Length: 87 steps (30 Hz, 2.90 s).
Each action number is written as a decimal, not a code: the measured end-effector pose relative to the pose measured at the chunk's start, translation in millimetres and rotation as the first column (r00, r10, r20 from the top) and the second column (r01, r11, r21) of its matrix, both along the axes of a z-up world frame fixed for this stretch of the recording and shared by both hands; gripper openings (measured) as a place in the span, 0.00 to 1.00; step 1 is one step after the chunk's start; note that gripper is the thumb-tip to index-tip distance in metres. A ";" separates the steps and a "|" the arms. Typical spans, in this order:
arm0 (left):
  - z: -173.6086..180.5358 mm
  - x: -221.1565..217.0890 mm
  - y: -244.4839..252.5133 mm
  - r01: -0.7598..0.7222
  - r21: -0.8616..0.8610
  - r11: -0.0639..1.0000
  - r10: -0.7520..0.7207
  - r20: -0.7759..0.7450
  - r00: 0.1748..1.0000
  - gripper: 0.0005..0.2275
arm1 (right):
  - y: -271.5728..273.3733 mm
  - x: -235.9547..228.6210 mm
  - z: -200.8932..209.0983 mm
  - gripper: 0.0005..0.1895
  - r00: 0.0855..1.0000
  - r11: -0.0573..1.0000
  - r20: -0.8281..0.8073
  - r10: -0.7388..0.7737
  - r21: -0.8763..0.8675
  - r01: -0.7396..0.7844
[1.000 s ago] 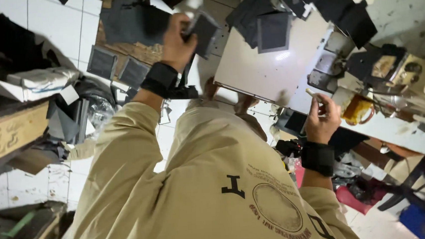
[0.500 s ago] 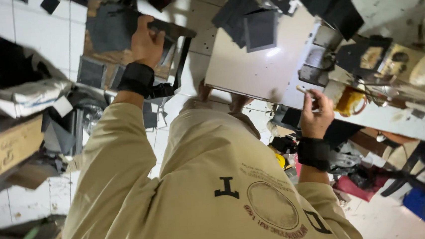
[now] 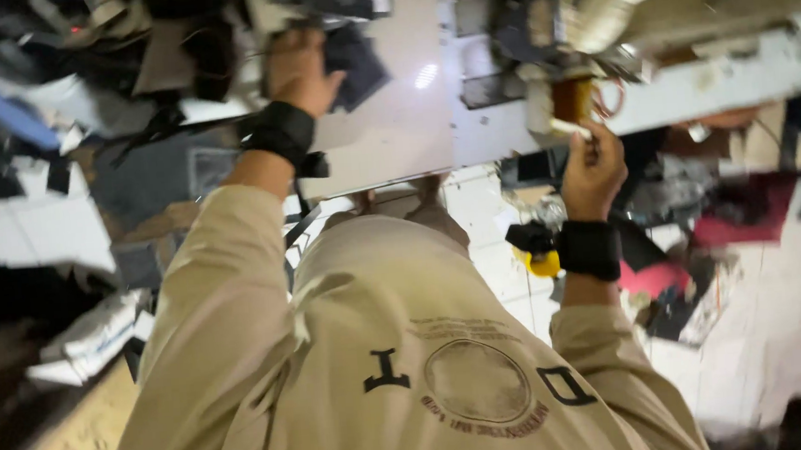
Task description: The person is marking and folding small pieces of leather to prepare them for assembly, likely for a wallet or small leather good.
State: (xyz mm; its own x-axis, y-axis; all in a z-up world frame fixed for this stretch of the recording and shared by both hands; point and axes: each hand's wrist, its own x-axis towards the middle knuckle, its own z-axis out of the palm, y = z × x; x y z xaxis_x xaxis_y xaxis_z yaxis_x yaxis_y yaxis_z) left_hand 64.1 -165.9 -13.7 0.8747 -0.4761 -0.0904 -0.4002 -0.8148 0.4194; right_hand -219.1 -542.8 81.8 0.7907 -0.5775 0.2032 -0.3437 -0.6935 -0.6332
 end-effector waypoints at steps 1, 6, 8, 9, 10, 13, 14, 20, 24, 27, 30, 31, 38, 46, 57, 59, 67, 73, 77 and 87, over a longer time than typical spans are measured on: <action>-6.8 1.9 -1.6 0.047 -0.013 0.999 -0.047 -0.006 0.999 0.27 | -7.2 -0.2 2.6 0.09 0.999 0.999 -0.006 -0.047 -0.013 0.047; -4.1 8.3 -3.1 -0.047 0.105 0.993 0.050 -0.030 0.998 0.29 | -31.2 15.3 21.8 0.10 1.000 0.999 -0.019 0.013 -0.052 -0.014; 1.1 4.5 -9.3 -0.030 0.075 0.997 0.029 0.008 1.000 0.27 | -36.9 19.4 17.2 0.10 0.995 0.998 -0.097 -0.006 -0.055 0.001; 4.2 3.3 -8.5 -0.036 0.052 0.998 0.033 0.048 0.998 0.24 | -38.0 23.8 14.0 0.11 0.985 0.999 -0.173 0.001 -0.050 -0.010; 3.8 0.7 -8.8 -0.026 0.054 0.998 0.024 0.049 0.999 0.24 | -38.5 26.8 13.1 0.11 0.985 0.999 -0.172 -0.008 -0.048 -0.001; 11.2 -8.2 -10.7 0.047 -0.098 0.994 -0.039 0.078 0.996 0.16 | -40.2 35.3 7.1 0.10 0.995 0.994 -0.060 0.074 -0.072 -0.078; 20.2 -12.6 -13.4 0.027 -0.258 0.966 -0.040 -0.047 0.998 0.12 | -41.9 37.0 3.7 0.09 0.993 0.992 -0.072 0.095 -0.071 -0.100; 41.1 -36.7 -35.7 -0.076 -0.601 0.796 -0.170 -0.342 0.924 0.08 | -46.2 44.3 -6.5 0.08 0.969 0.972 -0.173 0.177 -0.127 -0.200; 21.7 -48.4 -44.0 -0.201 -0.584 0.786 -0.203 -0.552 0.809 0.10 | -48.0 46.5 -12.0 0.08 0.951 0.943 -0.211 0.225 -0.197 -0.267; 0.3 -53.1 -42.7 -0.178 -0.491 0.853 -0.170 -0.582 0.795 0.11 | -49.4 43.0 -5.9 0.08 0.946 0.942 -0.228 0.230 -0.192 -0.275; -9.4 -57.6 -41.7 -0.068 -0.461 0.885 -0.184 -0.480 0.858 0.13 | -52.1 34.9 7.4 0.10 0.953 0.983 -0.261 0.152 -0.065 -0.174; -9.5 -58.4 -41.4 -0.069 -0.461 0.885 -0.183 -0.481 0.858 0.13 | -53.7 32.3 9.8 0.10 0.953 0.982 -0.262 0.153 -0.066 -0.176; -12.4 -61.5 -44.2 0.060 -0.492 0.868 -0.201 -0.238 0.950 0.16 | -59.9 22.3 26.3 0.11 0.961 0.996 -0.264 0.086 0.050 -0.075; -17.1 -64.0 -42.2 0.028 -0.420 0.907 -0.139 -0.235 0.962 0.21 | -17.0 32.9 55.0 0.06 0.849 0.927 -0.390 0.356 0.033 -0.374; -27.0 -67.6 -40.9 0.008 -0.446 0.895 -0.109 -0.202 0.973 0.20 | 93.2 113.8 -33.7 0.07 0.919 0.747 0.006 0.395 0.580 -0.324; -26.9 -68.5 -40.6 -0.001 -0.446 0.895 -0.095 -0.194 0.976 0.20 | 102.6 125.0 -46.7 0.07 0.917 0.775 -0.033 0.398 0.547 -0.317; -21.2 -67.1 -40.6 -0.028 -0.431 0.902 -0.084 -0.239 0.968 0.19 | 116.4 145.7 -71.3 0.07 0.936 0.835 -0.071 0.345 0.479 -0.271; -18.1 -65.2 -41.6 -0.024 -0.387 0.922 -0.080 -0.252 0.964 0.19 | 119.0 152.3 -77.4 0.07 0.937 0.837 -0.052 0.346 0.468 -0.283; -19.5 -65.2 -41.7 -0.010 -0.387 0.922 -0.091 -0.242 0.966 0.19 | 121.6 155.0 -74.6 0.07 0.934 0.841 -0.060 0.352 0.458 -0.288; -17.8 -66.2 -42.1 -0.016 -0.390 0.921 -0.083 -0.235 0.969 0.20 | 120.3 142.4 -75.0 0.09 0.924 0.892 -0.138 0.358 0.342 -0.295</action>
State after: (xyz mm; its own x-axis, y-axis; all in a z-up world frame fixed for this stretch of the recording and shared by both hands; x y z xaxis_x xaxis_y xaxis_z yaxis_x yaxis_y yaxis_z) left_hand -2.2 -207.9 -31.5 0.8323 -0.5452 -0.1000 -0.2705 -0.5570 0.7852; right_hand -76.7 -422.5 6.7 0.9502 -0.2883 -0.1178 -0.2688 -0.5678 -0.7781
